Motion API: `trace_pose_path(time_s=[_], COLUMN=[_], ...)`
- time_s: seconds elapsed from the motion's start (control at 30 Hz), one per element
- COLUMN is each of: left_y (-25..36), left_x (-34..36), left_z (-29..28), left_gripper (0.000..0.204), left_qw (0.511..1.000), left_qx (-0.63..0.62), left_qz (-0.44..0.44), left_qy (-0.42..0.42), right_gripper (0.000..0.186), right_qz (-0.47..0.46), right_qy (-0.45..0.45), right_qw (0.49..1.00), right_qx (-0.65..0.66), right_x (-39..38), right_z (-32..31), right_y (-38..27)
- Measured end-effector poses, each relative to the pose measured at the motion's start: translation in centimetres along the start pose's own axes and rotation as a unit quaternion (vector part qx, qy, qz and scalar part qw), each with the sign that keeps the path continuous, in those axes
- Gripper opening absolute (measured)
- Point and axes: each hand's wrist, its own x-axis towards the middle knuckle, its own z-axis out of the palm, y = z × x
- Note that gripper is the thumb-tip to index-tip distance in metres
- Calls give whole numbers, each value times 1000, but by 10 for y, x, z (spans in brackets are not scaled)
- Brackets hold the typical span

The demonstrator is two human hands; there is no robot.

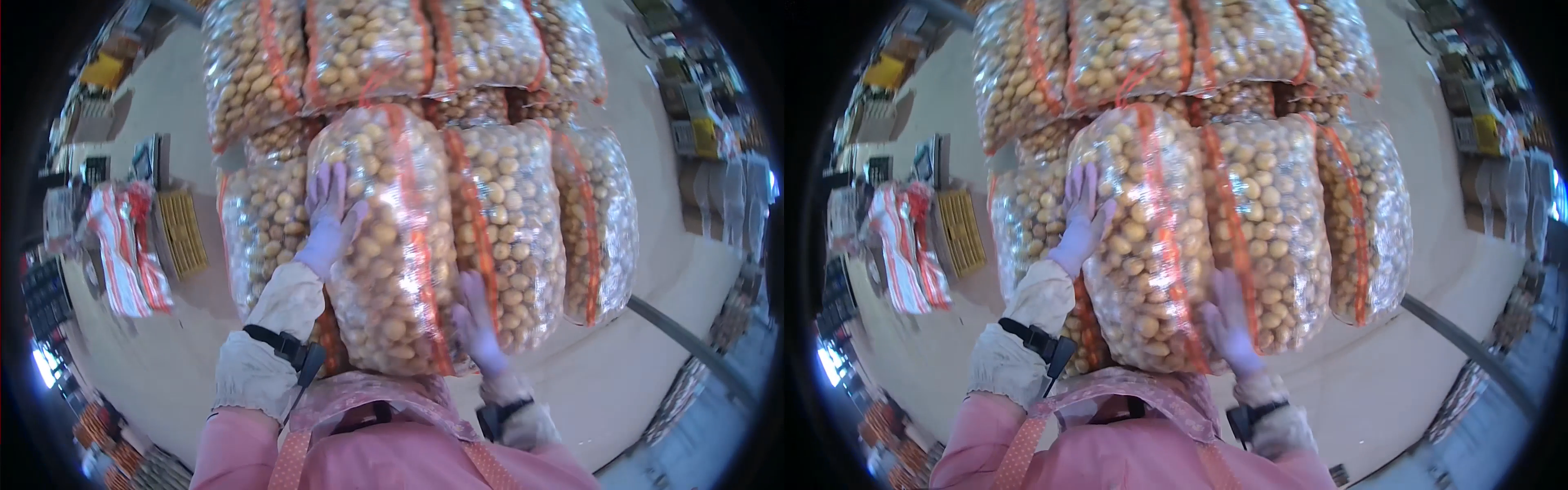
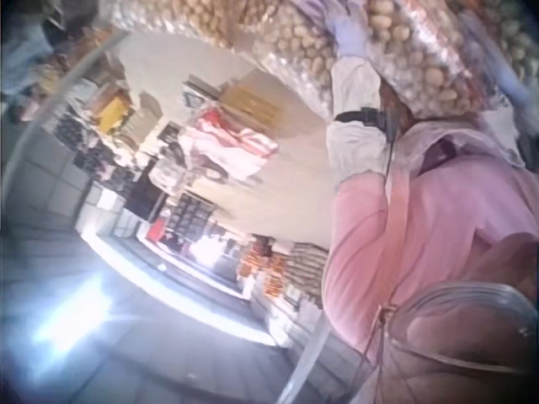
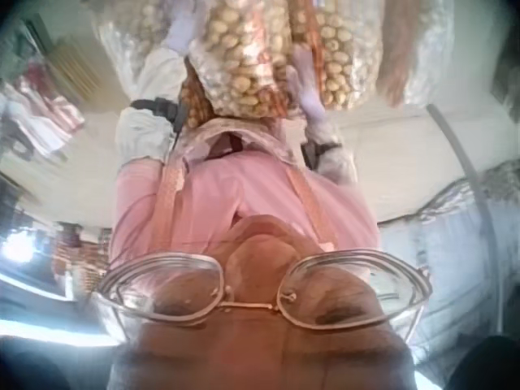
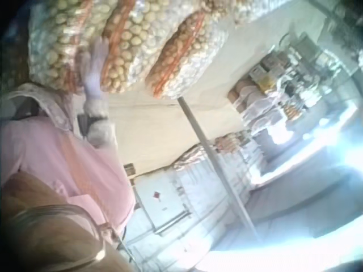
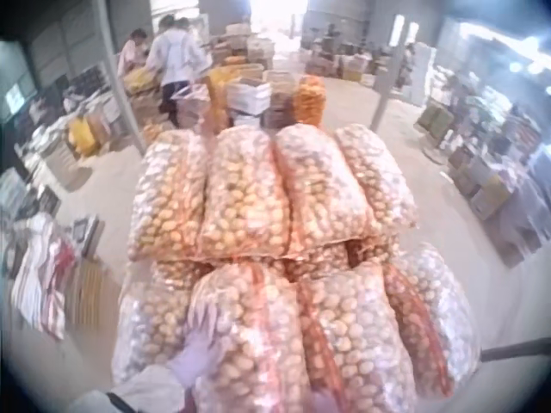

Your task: Bagging and weighing small potatoes in an agricultural processing facility.

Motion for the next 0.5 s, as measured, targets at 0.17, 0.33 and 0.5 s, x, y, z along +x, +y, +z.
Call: trace_pose_path(time_s=[0.17, 0.33, 0.5], left_y=[5, -4, -32], left_x=[-58, -263, -431], left_z=[-50, -2, 80], left_gripper=[54, 41, 39], left_qw=[640, 781, 475], left_qx=[-725, -518, -804], left_qz=[-244, -348, -319], left_qy=[69, 1, -161], right_gripper=[61, 60, 57], right_qz=[-87, -93, -122], right_qy=[-51, -34, -53], right_qw=[941, 955, 940], right_qx=[-322, -281, -314], right_x=[26, 26, 26], right_z=[34, 32, 41], right_y=[35, 48, 31])
